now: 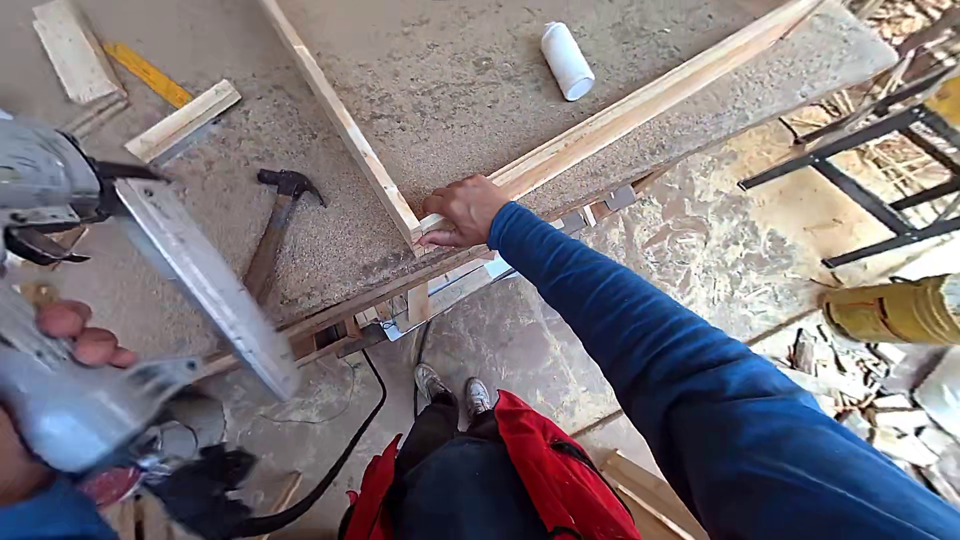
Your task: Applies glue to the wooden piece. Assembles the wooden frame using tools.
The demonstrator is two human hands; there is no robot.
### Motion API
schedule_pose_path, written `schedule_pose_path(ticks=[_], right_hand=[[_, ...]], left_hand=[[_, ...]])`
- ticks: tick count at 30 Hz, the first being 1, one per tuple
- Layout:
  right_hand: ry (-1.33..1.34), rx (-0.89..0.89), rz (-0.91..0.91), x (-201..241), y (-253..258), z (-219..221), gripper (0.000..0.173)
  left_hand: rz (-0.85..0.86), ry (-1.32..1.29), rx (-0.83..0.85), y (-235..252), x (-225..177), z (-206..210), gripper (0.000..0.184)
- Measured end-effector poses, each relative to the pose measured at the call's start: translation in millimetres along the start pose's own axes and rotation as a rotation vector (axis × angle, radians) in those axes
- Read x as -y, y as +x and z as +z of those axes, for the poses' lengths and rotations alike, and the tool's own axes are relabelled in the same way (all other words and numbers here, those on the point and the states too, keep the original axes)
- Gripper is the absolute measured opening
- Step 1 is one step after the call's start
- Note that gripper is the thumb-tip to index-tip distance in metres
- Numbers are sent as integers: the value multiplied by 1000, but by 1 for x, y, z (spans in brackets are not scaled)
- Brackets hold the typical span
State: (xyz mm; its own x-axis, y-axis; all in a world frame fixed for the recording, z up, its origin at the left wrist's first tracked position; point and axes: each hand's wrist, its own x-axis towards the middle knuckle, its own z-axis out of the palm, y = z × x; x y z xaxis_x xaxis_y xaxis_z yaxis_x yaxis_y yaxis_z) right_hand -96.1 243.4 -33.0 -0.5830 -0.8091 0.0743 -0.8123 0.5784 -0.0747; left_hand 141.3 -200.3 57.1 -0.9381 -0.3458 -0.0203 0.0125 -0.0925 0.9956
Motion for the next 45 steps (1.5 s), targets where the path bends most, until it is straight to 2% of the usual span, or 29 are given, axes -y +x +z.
schedule_pose_path(ticks=[3,7,10,14,22,45], right_hand=[[-10,1,9,-1,2,-1,74],[-25,-8,13,0,1,2,74],[-35,-15,12,2,0,3,73],[-38,-28,6,1,2,3,70],[-61,-37,20,3,3,3,70],[-61,-17,35,3,4,2,70]], left_hand=[[73,-404,112,-72,23,58,52],[-17,-727,123,-121,83,120,62],[-112,-996,250,-120,129,125,69],[-256,-1138,367,-107,157,121,76],[-356,-1280,529,-92,175,120,76],[-398,-1315,556,-86,179,120,74]])
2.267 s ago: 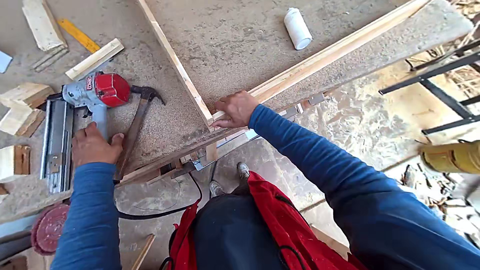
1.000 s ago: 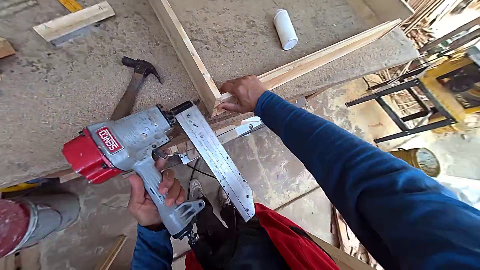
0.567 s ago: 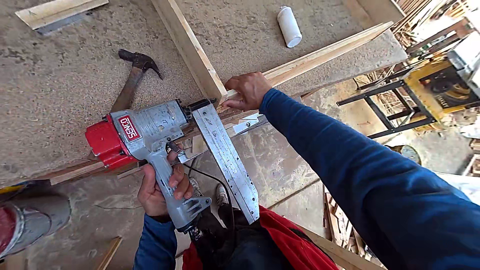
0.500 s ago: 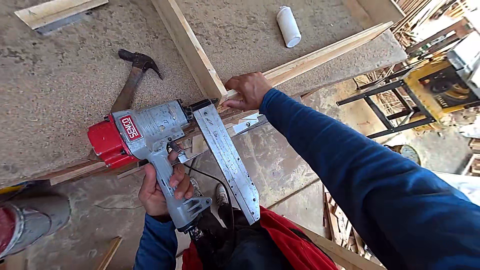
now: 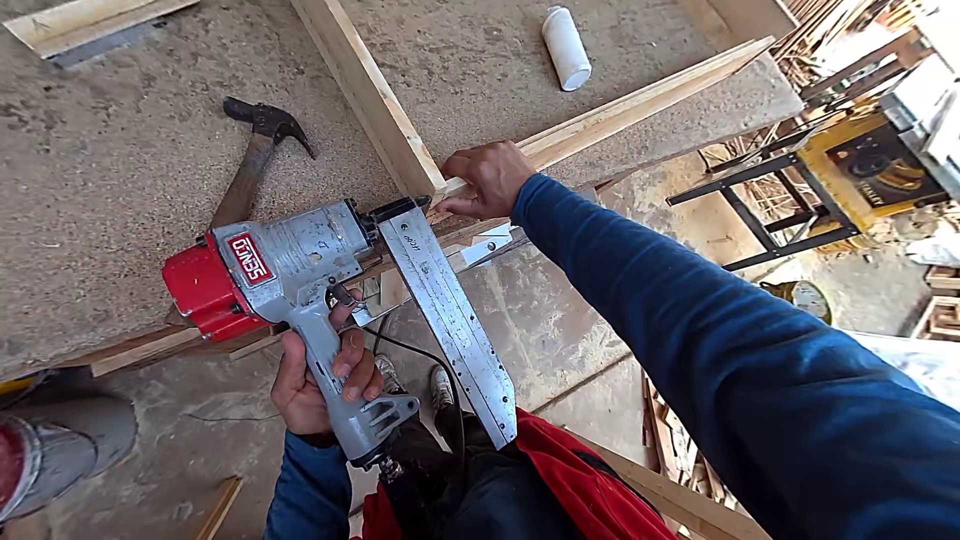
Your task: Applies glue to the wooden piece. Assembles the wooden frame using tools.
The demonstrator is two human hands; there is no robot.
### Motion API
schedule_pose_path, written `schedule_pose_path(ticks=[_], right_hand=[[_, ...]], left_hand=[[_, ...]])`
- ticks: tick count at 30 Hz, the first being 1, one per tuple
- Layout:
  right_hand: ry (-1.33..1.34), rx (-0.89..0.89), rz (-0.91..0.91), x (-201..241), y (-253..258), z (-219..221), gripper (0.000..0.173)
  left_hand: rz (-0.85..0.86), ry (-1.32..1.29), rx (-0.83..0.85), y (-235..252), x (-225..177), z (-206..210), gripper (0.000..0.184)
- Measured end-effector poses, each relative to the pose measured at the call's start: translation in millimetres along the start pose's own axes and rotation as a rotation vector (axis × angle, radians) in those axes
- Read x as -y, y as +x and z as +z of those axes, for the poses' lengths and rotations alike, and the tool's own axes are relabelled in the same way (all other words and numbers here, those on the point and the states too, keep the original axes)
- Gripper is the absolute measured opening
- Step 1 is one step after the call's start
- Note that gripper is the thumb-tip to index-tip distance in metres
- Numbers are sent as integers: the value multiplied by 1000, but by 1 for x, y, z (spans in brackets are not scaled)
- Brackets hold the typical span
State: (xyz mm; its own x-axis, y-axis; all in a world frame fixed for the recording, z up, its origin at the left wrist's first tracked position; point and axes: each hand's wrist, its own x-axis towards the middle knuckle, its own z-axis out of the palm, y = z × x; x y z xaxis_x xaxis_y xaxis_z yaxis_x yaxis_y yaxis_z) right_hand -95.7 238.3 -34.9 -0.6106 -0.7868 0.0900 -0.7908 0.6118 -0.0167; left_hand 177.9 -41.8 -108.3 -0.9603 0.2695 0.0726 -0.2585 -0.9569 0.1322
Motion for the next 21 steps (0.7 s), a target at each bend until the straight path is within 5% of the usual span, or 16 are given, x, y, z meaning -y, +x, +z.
schedule_pose_path(ticks=[14,21], right_hand=[[37,101,-29,-4,1,-9,81],[16,260,29,-2,9,-16,55]], left_hand=[[51,46,-50,-11,9,9,71],[151,50,-111,-47,15,-9,72]])
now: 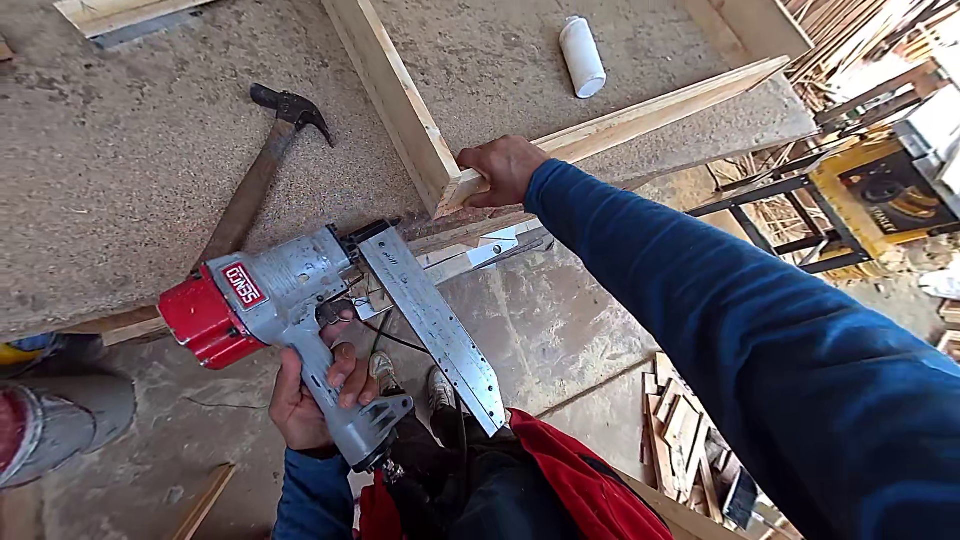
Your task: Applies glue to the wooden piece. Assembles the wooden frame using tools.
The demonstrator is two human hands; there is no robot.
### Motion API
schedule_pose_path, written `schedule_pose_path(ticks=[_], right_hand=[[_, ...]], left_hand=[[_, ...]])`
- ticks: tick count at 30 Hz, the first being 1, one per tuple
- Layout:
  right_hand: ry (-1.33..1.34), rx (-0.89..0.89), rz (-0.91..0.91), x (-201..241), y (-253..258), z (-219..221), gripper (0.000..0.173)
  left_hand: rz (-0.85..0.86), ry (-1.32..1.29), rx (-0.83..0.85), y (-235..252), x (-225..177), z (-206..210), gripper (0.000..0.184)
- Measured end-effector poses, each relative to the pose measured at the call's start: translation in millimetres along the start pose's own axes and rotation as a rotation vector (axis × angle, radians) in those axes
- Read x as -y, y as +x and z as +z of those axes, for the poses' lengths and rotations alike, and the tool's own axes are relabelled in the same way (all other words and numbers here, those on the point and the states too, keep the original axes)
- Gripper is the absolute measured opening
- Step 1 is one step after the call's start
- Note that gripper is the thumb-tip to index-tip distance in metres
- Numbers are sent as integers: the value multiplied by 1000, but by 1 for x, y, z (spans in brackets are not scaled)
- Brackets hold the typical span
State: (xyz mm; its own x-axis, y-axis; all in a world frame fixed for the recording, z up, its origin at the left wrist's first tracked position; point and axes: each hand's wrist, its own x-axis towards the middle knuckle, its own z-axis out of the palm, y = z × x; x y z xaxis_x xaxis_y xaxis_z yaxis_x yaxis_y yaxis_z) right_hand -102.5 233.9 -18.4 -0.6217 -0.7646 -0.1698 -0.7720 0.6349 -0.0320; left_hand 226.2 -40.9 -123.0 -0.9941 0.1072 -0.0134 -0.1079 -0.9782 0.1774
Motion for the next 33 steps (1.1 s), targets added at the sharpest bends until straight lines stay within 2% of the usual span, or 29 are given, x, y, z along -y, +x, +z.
schedule_pose_path(ticks=[8,18,33], right_hand=[[-12,-17,-5,4,-21,4,53],[-36,-31,1,5,-23,6,54],[-37,-74,-20,5,-24,8,53]], left_hand=[[38,-37,-17,-25,28,-15,70],[-8,-125,81,3,54,-29,69],[-35,-115,64,18,60,-31,67]])
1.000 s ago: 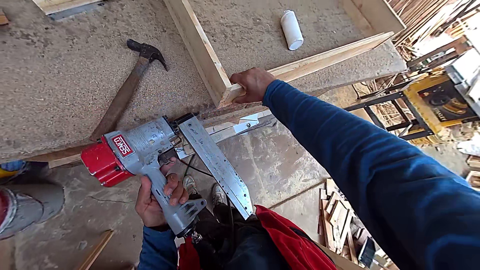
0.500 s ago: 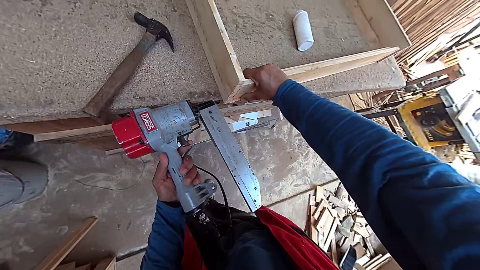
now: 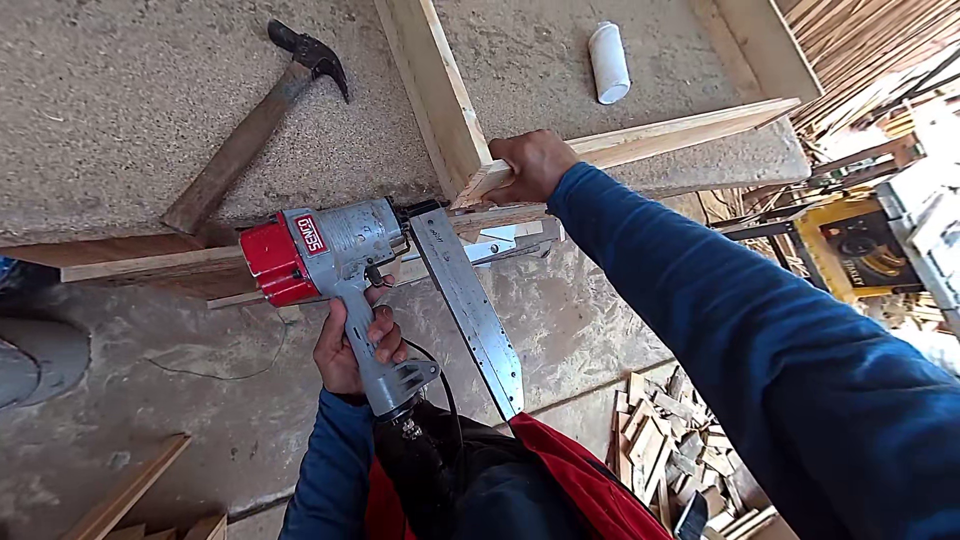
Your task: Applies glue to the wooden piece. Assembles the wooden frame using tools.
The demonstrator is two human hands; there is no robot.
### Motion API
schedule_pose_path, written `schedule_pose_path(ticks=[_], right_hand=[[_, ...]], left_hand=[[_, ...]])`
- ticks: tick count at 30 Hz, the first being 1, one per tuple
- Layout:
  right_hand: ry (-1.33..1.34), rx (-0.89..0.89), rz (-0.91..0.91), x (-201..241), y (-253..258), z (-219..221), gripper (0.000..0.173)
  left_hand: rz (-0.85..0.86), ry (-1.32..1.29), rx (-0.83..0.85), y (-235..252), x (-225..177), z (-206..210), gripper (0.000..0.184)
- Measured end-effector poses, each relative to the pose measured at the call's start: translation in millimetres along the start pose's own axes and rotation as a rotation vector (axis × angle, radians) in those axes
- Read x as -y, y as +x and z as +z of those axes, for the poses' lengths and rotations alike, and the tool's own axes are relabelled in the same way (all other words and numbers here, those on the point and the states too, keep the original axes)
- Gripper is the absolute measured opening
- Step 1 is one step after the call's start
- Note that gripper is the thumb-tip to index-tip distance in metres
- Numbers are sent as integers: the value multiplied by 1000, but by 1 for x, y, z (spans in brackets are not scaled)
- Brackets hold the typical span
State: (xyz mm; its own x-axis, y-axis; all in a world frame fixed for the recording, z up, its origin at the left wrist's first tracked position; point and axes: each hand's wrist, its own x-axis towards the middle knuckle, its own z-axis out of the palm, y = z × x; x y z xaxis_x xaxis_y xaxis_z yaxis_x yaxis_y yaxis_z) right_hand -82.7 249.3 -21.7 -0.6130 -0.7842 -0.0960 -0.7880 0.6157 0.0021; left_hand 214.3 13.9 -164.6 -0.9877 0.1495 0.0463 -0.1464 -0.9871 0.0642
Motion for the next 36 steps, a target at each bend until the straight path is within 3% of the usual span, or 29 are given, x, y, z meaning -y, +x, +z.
schedule_pose_path(ticks=[14,20,29,36], right_hand=[[2,0,6,0,-1,0,53],[4,2,-15,-2,-3,-1,53],[4,-53,-68,-1,-25,7,52],[12,-40,-43,2,-25,5,51]], left_hand=[[13,-17,23,-7,-10,-8,60],[60,-11,39,-17,-15,-4,67],[-52,-70,74,-11,-3,-2,70],[-87,-7,8,-7,-5,-3,67]])
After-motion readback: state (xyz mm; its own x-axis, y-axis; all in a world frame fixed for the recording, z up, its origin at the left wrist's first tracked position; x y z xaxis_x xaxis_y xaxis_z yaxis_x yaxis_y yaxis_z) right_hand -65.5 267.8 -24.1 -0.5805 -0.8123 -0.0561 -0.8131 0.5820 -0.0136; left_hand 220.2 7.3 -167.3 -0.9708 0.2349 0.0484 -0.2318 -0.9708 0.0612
